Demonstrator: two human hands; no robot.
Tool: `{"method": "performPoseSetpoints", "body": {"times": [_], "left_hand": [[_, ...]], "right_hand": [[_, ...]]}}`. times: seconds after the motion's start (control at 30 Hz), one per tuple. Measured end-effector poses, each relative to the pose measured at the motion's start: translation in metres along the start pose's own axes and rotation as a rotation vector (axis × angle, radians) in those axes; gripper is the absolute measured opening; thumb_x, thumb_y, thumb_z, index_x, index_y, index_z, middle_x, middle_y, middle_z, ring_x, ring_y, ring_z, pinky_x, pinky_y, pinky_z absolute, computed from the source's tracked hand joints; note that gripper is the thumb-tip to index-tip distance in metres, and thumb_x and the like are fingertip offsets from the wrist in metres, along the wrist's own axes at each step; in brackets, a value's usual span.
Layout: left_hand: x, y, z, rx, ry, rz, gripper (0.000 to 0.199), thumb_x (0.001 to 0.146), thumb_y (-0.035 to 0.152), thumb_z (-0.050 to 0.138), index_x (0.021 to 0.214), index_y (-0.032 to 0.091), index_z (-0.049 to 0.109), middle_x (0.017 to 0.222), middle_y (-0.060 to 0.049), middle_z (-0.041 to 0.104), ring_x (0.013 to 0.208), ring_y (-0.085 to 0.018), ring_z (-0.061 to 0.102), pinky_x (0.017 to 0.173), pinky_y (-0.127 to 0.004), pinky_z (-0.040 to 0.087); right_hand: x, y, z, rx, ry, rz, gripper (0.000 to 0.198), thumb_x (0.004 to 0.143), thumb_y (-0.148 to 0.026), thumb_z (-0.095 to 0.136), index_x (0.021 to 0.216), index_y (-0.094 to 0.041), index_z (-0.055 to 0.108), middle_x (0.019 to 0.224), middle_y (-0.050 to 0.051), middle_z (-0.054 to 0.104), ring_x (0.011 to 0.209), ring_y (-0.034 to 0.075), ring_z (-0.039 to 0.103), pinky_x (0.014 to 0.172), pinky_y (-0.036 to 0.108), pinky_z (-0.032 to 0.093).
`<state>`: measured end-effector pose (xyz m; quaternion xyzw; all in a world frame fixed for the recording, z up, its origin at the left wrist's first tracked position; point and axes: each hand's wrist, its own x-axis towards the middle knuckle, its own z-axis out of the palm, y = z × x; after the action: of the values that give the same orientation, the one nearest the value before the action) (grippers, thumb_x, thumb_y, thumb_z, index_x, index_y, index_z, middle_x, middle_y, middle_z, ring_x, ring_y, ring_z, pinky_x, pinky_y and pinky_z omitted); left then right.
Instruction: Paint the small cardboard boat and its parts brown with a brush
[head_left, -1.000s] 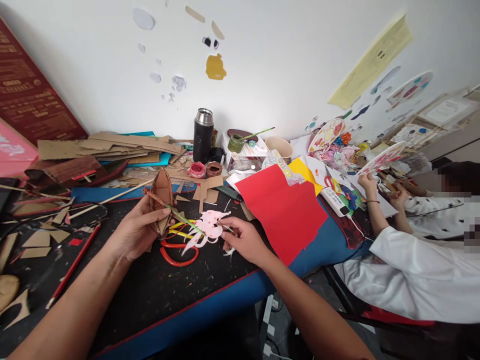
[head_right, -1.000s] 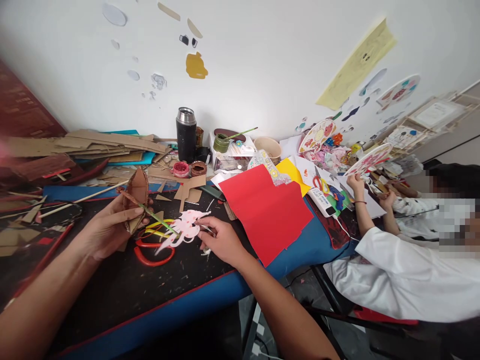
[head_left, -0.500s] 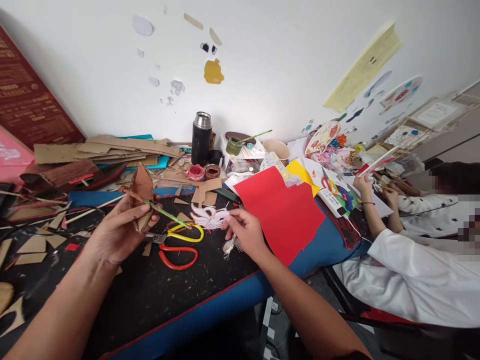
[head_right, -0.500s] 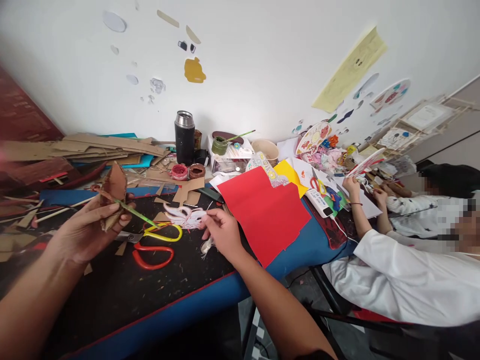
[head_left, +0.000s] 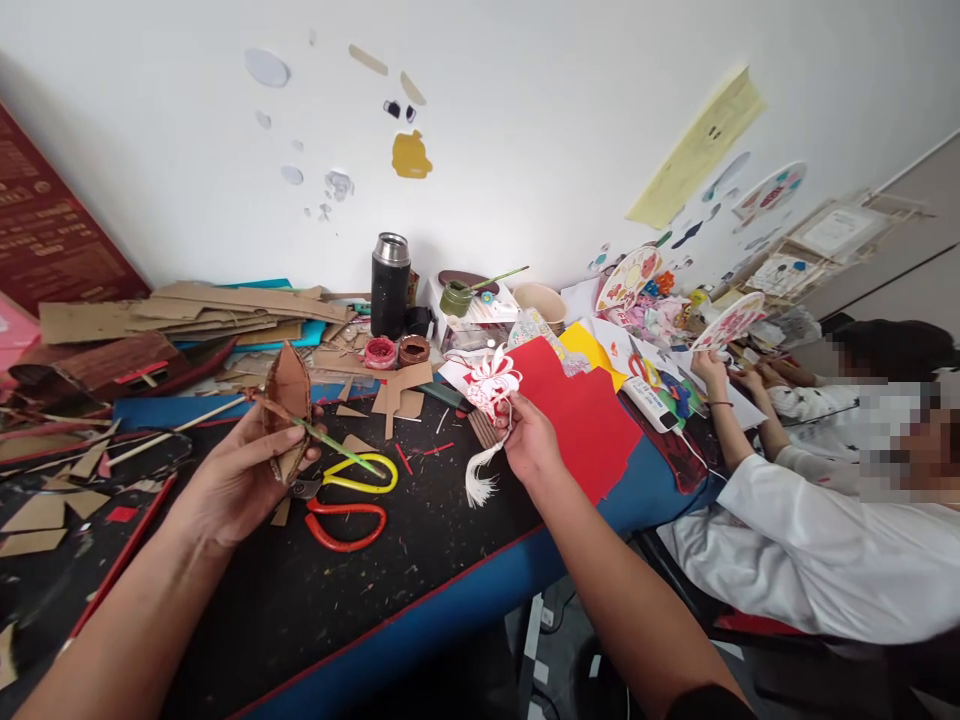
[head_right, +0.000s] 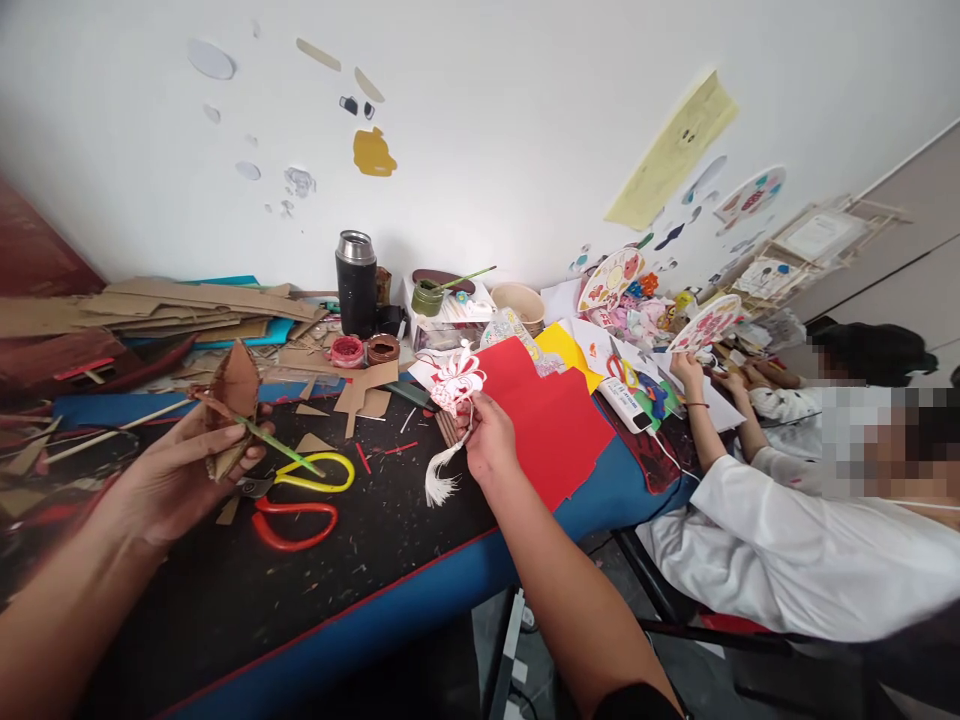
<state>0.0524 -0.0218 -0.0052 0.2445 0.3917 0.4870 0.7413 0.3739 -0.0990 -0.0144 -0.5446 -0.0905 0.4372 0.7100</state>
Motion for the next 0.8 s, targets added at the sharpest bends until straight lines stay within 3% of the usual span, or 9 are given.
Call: {"method": "performPoseSetpoints", "body": {"times": [0.23, 0.57, 0.8], "left_hand": [[-0.003, 0.0, 0.009, 0.029, 0.021, -0.028, 0.051, 0.049, 0.001, 0.088, 0.094, 0.019, 0.075, 0.085, -0.001, 0.079, 0.066, -0.016, 0.074, 0.054, -0.02, 0.065], [-0.005, -0.001, 0.012, 0.026, -0.014, -0.028, 0.052, 0.049, 0.0, 0.088, 0.093, 0.022, 0.072, 0.084, 0.002, 0.077, 0.058, -0.014, 0.069, 0.051, -0.021, 0.064], [-0.007, -0.001, 0.012, 0.046, -0.037, -0.029, 0.051, 0.05, 0.0, 0.09, 0.094, 0.02, 0.073, 0.086, 0.0, 0.079, 0.061, -0.015, 0.071, 0.054, -0.021, 0.065]], "right_hand": [[0.013, -0.016, -0.01, -0.081, 0.031, -0.03, 0.017, 0.088, -0.026, 0.081, 0.085, -0.019, 0.066, 0.07, 0.0, 0.073, 0.052, 0.011, 0.063, 0.048, 0.02, 0.048], [0.007, -0.024, -0.026, -0.46, -0.031, -0.189, 0.032, 0.088, -0.032, 0.081, 0.115, -0.019, 0.069, 0.081, 0.003, 0.081, 0.058, 0.02, 0.075, 0.05, 0.025, 0.05], [0.012, -0.037, -0.045, -0.701, -0.019, -0.378, 0.03, 0.083, -0.029, 0.086, 0.112, -0.022, 0.079, 0.082, 0.0, 0.079, 0.068, 0.019, 0.073, 0.061, 0.026, 0.05]]}}
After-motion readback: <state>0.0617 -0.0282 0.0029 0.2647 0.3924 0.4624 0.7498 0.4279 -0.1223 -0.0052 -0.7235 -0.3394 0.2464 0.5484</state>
